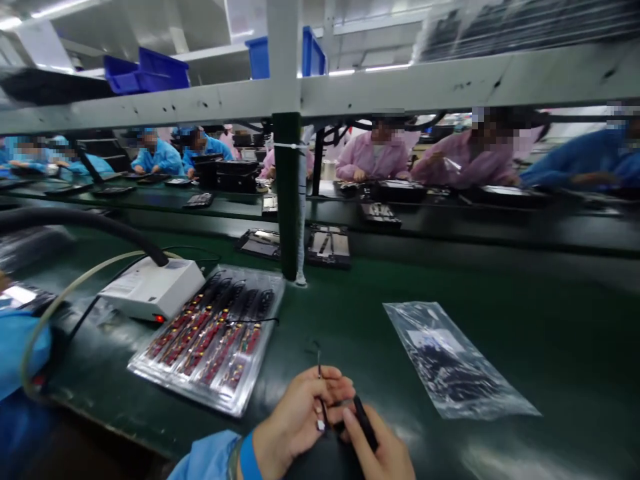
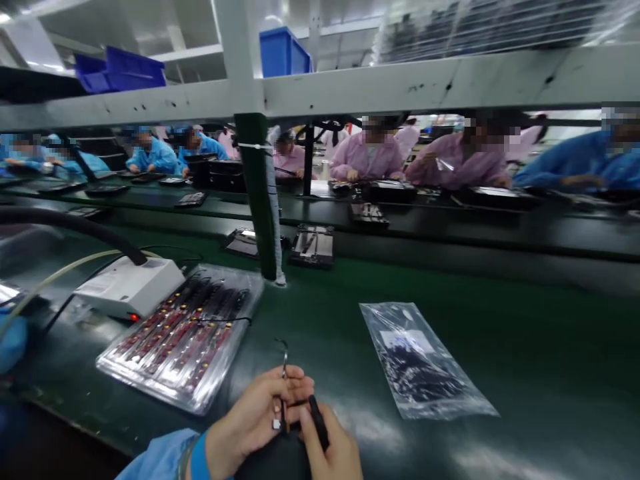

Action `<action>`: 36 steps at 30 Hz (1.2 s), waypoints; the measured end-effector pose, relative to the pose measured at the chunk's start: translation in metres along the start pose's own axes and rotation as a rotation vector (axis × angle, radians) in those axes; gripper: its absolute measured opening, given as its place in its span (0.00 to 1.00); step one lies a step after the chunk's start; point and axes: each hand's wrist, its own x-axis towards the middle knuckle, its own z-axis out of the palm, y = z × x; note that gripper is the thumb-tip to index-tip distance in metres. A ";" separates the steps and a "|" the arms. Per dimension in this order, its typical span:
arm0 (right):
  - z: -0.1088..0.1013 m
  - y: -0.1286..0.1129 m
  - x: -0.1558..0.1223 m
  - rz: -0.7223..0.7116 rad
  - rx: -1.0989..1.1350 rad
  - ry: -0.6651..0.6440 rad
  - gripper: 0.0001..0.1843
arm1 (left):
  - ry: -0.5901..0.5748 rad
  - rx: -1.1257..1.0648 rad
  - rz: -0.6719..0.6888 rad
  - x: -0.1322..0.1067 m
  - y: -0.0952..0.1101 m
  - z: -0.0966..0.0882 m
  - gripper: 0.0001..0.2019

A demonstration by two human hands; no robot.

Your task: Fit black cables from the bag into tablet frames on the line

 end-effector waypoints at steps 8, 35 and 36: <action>-0.003 0.005 0.004 -0.053 0.028 -0.054 0.13 | -0.029 0.015 -0.041 0.007 -0.006 -0.003 0.15; -0.195 0.055 0.006 0.247 0.689 0.915 0.31 | 0.143 -0.128 0.188 0.100 0.051 0.089 0.09; -0.195 0.056 0.006 0.213 0.704 0.927 0.30 | 0.184 -0.129 0.239 0.115 0.060 0.100 0.08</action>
